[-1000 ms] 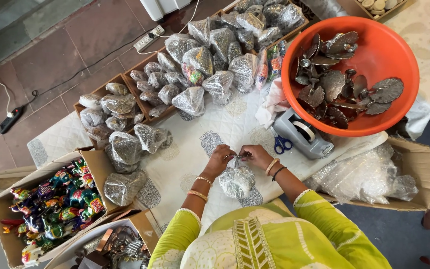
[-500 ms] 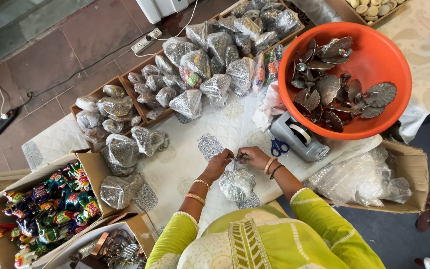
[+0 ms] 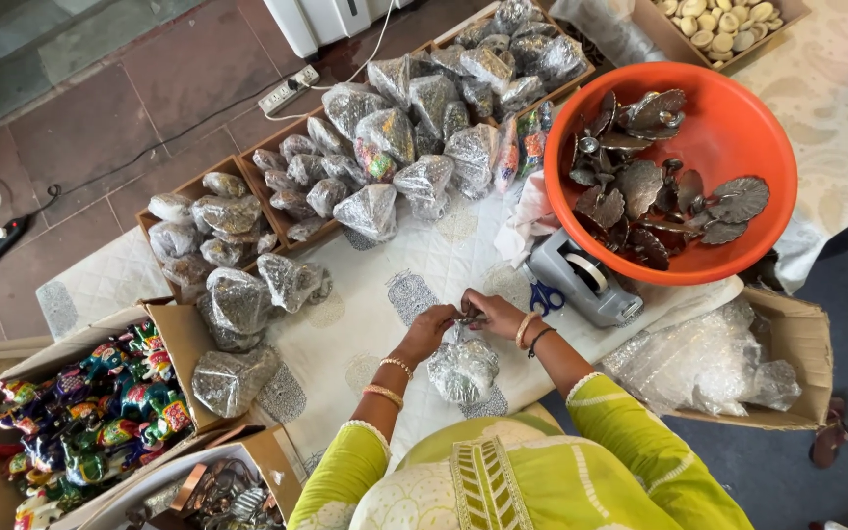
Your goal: The person wraps individual items in plastic film and places them on a scale before moving them aside.
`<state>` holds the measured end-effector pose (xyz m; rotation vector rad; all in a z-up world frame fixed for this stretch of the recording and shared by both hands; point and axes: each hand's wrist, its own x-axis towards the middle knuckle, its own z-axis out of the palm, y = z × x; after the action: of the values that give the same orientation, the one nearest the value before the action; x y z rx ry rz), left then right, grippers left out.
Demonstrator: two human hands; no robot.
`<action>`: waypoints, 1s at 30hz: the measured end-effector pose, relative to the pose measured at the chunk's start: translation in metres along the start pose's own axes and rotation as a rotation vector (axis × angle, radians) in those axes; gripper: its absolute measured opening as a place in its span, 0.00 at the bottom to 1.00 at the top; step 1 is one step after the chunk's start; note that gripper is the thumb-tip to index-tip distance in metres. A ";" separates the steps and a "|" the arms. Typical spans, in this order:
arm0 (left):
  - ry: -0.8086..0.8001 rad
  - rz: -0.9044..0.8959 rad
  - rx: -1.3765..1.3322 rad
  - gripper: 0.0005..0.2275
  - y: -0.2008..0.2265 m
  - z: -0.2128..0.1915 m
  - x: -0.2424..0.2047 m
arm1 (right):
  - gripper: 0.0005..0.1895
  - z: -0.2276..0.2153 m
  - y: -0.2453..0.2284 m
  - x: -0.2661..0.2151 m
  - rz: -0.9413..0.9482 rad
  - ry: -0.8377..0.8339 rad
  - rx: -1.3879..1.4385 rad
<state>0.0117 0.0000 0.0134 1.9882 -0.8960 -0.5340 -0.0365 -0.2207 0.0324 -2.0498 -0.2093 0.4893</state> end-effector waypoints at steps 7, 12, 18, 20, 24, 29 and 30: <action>0.013 -0.070 0.044 0.05 -0.008 0.004 0.002 | 0.13 0.009 0.020 0.002 -0.016 0.049 0.074; 0.115 -0.002 -0.013 0.06 -0.015 0.011 0.000 | 0.14 0.009 0.010 -0.001 -0.005 0.119 0.008; 0.078 -0.052 -0.031 0.05 -0.007 0.004 -0.003 | 0.13 0.014 0.005 -0.005 -0.025 0.123 0.058; 0.083 -0.036 -0.024 0.06 -0.009 0.004 -0.004 | 0.12 0.019 0.003 -0.007 -0.078 0.155 0.023; 0.077 -0.056 -0.043 0.07 -0.005 0.004 -0.004 | 0.12 0.029 0.003 -0.010 -0.115 0.226 -0.137; 0.069 -0.077 0.004 0.07 -0.011 0.002 -0.004 | 0.13 0.031 -0.003 -0.008 -0.171 0.240 -0.299; 0.073 -0.104 -0.003 0.07 -0.012 0.003 -0.004 | 0.12 0.032 -0.003 -0.007 -0.150 0.239 -0.328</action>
<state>0.0116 0.0061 0.0017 2.0459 -0.7499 -0.5168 -0.0567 -0.1960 0.0226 -2.3681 -0.3122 0.1187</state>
